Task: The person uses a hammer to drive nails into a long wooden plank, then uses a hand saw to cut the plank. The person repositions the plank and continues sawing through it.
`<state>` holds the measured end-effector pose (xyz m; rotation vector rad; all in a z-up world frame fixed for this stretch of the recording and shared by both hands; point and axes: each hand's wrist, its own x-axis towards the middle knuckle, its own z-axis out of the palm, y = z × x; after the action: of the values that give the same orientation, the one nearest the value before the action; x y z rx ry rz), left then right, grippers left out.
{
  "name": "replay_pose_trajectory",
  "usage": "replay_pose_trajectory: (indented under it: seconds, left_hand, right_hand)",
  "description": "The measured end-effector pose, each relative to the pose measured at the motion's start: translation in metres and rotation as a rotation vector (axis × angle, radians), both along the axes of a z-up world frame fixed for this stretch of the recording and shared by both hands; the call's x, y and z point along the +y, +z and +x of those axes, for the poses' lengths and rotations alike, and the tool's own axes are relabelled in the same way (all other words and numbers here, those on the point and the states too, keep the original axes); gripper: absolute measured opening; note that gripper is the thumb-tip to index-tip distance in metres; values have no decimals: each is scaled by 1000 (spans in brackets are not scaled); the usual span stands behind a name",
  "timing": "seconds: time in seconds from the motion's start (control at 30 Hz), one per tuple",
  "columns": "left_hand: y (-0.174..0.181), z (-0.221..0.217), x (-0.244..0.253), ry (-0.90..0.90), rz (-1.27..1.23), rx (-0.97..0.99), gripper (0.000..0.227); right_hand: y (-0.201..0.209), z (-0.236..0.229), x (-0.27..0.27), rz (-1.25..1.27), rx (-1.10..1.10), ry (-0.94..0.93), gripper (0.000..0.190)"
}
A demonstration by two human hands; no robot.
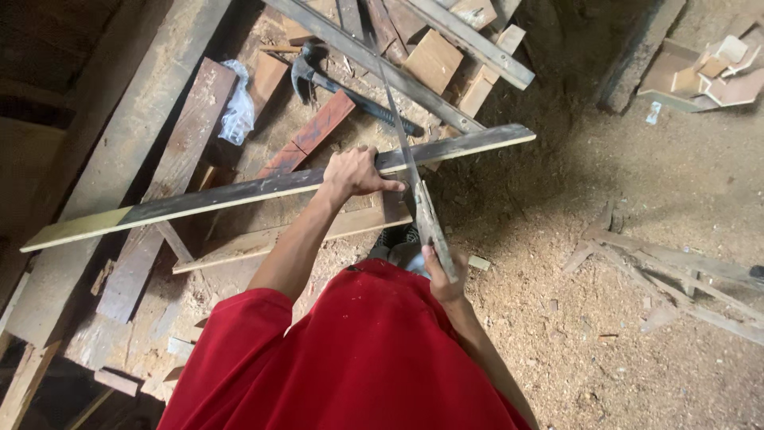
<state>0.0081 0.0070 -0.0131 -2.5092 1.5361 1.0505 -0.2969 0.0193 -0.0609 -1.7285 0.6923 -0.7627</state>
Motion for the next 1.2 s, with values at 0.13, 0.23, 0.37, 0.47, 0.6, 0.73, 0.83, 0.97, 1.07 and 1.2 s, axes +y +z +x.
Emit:
replay_pose_trajectory:
  seconds: [0.13, 0.23, 0.37, 0.47, 0.6, 0.73, 0.83, 0.97, 1.07, 1.2]
  left_hand:
    - [0, 1, 2, 25, 35, 21, 111]
    - [4, 0, 2, 25, 31, 18, 111]
    - [8, -2, 0, 33, 76, 15, 111]
    - [9, 0, -1, 59, 61, 25, 108]
    - [3, -2, 2, 27, 33, 3, 110]
    - [-3, 4, -2, 18, 85, 10, 114]
    - [-7, 2, 1, 21, 81, 17, 114]
    - [-7, 1, -3, 14, 25, -6, 113]
    - [-6, 1, 0, 19, 50, 1, 114]
    - [2, 0, 1, 16, 61, -8, 114]
  right_hand:
    - [8, -1, 5, 44, -42, 14, 34]
    - [10, -4, 5, 331, -125, 18, 28]
    - [8, -12, 6, 342, -141, 24, 31]
    - [12, -20, 9, -230, 34, 32, 21]
    - [21, -34, 7, -57, -2, 26, 31]
    - [19, -32, 2, 9, 91, 25, 35]
    - [12, -41, 15, 6, 56, 24, 30]
    - [2, -57, 26, -483, -140, 13, 26]
    - [-4, -54, 18, 100, -80, 31, 30]
    - [-7, -14, -8, -504, -74, 37, 27]
